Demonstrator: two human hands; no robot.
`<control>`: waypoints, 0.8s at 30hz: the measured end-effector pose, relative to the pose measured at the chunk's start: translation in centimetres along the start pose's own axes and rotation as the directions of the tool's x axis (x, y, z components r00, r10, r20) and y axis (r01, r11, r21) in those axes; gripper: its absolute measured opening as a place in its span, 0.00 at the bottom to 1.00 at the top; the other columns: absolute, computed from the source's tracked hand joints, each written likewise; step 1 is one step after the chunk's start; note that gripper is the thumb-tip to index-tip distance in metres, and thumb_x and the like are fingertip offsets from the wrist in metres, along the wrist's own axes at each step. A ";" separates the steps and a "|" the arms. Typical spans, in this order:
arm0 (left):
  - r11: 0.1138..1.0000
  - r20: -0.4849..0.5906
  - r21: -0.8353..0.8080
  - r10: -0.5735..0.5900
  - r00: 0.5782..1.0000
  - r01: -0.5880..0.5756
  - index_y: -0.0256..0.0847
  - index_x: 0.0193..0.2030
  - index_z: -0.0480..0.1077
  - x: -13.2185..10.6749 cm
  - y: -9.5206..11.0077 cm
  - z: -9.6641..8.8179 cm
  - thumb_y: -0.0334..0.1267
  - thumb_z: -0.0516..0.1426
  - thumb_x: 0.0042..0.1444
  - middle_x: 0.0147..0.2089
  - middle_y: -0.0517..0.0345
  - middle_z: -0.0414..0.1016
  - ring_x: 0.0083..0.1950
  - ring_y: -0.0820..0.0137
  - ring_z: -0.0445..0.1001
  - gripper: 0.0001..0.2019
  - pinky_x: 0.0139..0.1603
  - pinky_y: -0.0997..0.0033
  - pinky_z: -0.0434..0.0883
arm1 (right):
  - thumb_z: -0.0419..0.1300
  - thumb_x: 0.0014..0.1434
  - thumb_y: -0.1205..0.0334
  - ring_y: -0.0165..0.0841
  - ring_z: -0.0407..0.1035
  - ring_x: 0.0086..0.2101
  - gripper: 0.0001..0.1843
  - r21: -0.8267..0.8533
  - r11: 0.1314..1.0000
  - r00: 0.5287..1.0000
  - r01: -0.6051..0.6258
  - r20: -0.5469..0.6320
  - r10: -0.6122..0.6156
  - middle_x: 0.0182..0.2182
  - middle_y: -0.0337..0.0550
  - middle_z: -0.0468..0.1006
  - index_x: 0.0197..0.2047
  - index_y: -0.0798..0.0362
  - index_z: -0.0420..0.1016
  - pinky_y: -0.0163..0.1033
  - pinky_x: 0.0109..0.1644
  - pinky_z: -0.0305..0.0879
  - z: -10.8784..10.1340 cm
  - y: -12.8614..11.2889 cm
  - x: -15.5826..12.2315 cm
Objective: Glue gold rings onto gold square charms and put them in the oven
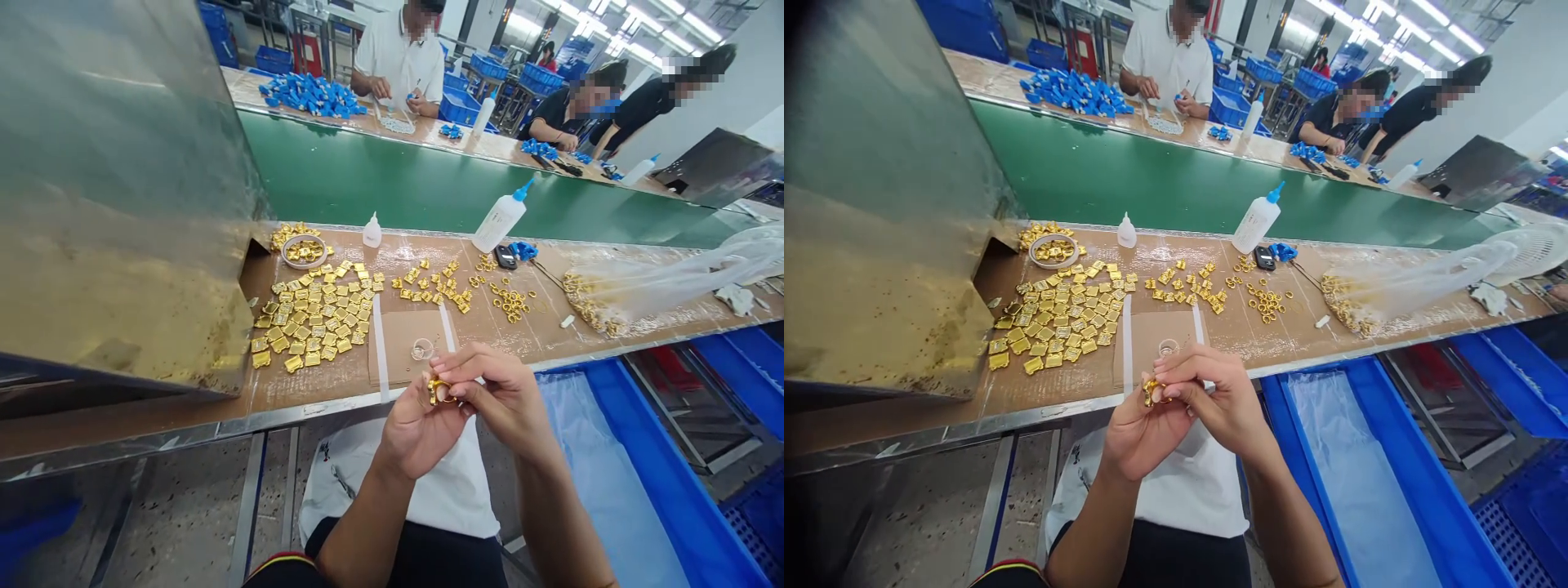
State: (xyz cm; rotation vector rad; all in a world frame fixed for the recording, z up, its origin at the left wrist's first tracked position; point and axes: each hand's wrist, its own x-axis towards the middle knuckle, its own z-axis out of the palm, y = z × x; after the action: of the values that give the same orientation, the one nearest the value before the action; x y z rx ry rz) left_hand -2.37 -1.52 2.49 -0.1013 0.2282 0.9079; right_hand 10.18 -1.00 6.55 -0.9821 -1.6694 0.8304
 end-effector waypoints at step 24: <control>0.994 -0.024 -0.015 0.106 0.994 -0.106 0.39 0.34 0.70 1.5 -1.0 -0.1 0.32 0.71 0.54 0.28 0.65 0.67 0.32 0.73 0.69 0.12 0.37 0.70 0.67 | 0.68 0.66 0.52 0.39 0.84 0.40 0.09 0.126 0.991 0.998 -0.045 0.059 0.038 0.34 0.43 0.88 0.36 0.45 0.87 0.46 0.48 0.82 -1.0 2.7 0.7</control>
State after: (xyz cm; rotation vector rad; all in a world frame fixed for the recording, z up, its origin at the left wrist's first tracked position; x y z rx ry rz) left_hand -0.66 -1.01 1.98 -0.1159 0.2497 1.0149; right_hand 11.63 0.83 4.79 -0.9154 -1.6266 0.9881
